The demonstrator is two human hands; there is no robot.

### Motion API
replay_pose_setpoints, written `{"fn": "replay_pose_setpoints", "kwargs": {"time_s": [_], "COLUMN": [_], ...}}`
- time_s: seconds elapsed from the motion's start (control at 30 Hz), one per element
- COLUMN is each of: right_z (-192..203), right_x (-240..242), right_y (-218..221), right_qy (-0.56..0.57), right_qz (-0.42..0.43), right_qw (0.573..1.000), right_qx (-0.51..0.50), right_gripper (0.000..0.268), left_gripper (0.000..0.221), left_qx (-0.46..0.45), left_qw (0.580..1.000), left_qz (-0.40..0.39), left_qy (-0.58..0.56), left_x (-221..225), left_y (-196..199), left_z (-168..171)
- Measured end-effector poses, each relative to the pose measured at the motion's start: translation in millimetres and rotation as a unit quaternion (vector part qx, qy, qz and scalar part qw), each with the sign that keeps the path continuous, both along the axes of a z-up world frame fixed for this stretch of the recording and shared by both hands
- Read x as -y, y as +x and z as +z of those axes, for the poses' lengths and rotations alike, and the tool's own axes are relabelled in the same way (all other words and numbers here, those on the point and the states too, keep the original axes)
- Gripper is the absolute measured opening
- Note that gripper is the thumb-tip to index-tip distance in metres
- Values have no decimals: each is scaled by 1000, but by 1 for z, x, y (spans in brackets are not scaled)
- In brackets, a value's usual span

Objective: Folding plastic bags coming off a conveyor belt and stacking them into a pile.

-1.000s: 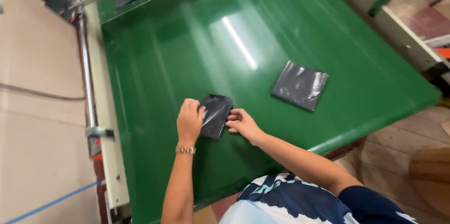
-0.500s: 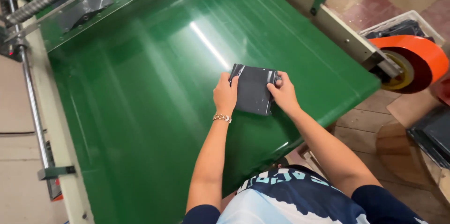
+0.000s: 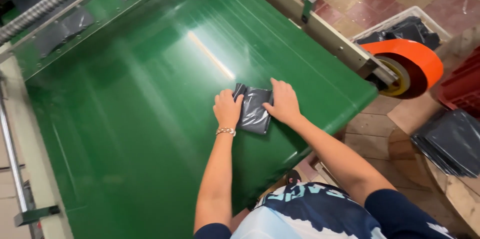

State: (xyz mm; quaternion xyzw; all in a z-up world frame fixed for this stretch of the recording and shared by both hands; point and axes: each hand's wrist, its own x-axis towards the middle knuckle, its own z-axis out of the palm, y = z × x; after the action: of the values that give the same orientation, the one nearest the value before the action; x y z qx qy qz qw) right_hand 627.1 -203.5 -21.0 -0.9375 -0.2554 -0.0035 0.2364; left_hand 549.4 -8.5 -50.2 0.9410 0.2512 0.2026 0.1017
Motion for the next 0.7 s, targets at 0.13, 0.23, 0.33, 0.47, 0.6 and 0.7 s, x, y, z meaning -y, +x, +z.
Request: {"fn": "replay_pose_setpoints", "kwargs": {"time_s": [0.13, 0.23, 0.33, 0.47, 0.6, 0.7], "right_z": [45, 64, 57, 46, 8, -29], "right_x": [18, 66, 131, 264, 424, 516], "right_y": [19, 16, -2, -14, -23, -32], "right_qy": [115, 186, 209, 249, 361, 421], "right_qz": [181, 202, 107, -381, -587, -580], "right_qw": [974, 961, 972, 859, 700, 693], "right_qx": [66, -11, -15, -234, -190, -81], "right_gripper": [88, 62, 41, 74, 93, 25], "left_gripper": [35, 34, 40, 34, 24, 19], "left_qx": [94, 144, 193, 237, 117, 20], "left_qw": [978, 945, 919, 883, 898, 903], "left_qz": [-188, -294, -342, -387, -351, -294], "left_qy": [-7, 19, 24, -120, -238, -313], "left_x": [37, 77, 111, 147, 149, 152], "left_y": [-7, -5, -14, -50, -81, -91], "left_z": [60, 96, 123, 155, 113, 92]}}
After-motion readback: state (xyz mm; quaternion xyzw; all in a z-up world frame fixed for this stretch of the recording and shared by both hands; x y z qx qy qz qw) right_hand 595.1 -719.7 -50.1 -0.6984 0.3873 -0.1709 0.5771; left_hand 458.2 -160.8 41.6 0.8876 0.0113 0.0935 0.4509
